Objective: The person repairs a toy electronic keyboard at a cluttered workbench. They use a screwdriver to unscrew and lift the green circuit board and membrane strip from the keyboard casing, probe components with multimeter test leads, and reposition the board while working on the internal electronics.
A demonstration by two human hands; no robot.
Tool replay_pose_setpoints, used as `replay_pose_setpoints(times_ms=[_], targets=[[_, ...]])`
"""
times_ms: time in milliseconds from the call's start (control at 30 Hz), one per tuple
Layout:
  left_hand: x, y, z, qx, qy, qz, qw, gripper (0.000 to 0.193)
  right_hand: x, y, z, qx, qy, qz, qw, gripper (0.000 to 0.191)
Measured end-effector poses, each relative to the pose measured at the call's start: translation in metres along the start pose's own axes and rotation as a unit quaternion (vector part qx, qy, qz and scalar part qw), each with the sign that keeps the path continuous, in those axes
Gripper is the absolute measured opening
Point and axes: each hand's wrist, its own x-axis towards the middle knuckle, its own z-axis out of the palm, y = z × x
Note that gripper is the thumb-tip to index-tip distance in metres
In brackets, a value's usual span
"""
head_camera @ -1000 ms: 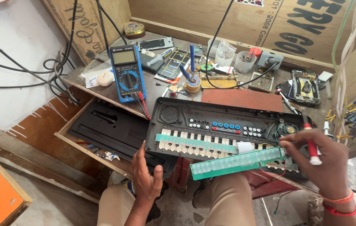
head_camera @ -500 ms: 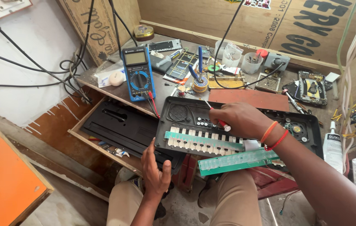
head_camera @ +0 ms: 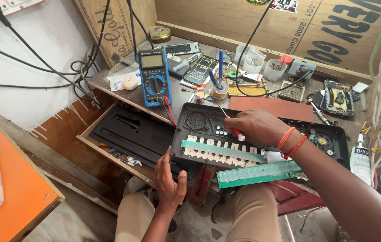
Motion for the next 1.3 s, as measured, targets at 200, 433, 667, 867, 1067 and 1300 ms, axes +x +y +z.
replay_pose_setpoints(times_ms=[200,433,667,867,1067,1300], targets=[[-0.002,-0.001,0.000,0.002,-0.001,0.005,1.000,0.089,0.001,0.001,-0.005,0.055,0.024,0.002,0.998,0.023],[-0.002,-0.004,0.002,0.008,-0.006,-0.002,1.000,0.090,0.005,-0.011,0.009,0.125,0.116,0.035,0.985,0.023],[0.000,0.000,0.000,-0.001,-0.007,-0.003,1.000,0.090,0.011,-0.016,0.018,0.093,0.118,0.055,0.987,0.024],[0.000,0.002,-0.001,-0.002,-0.003,0.007,1.000,0.089,0.013,-0.021,0.021,0.060,0.085,0.093,0.990,0.025],[-0.001,-0.001,0.000,0.001,-0.002,0.005,1.000,0.089,0.013,-0.021,0.019,0.066,0.090,0.087,0.990,0.028],[-0.002,-0.005,0.002,0.003,0.000,0.006,1.000,0.090,0.009,-0.022,0.017,0.090,0.127,0.064,0.986,0.026]])
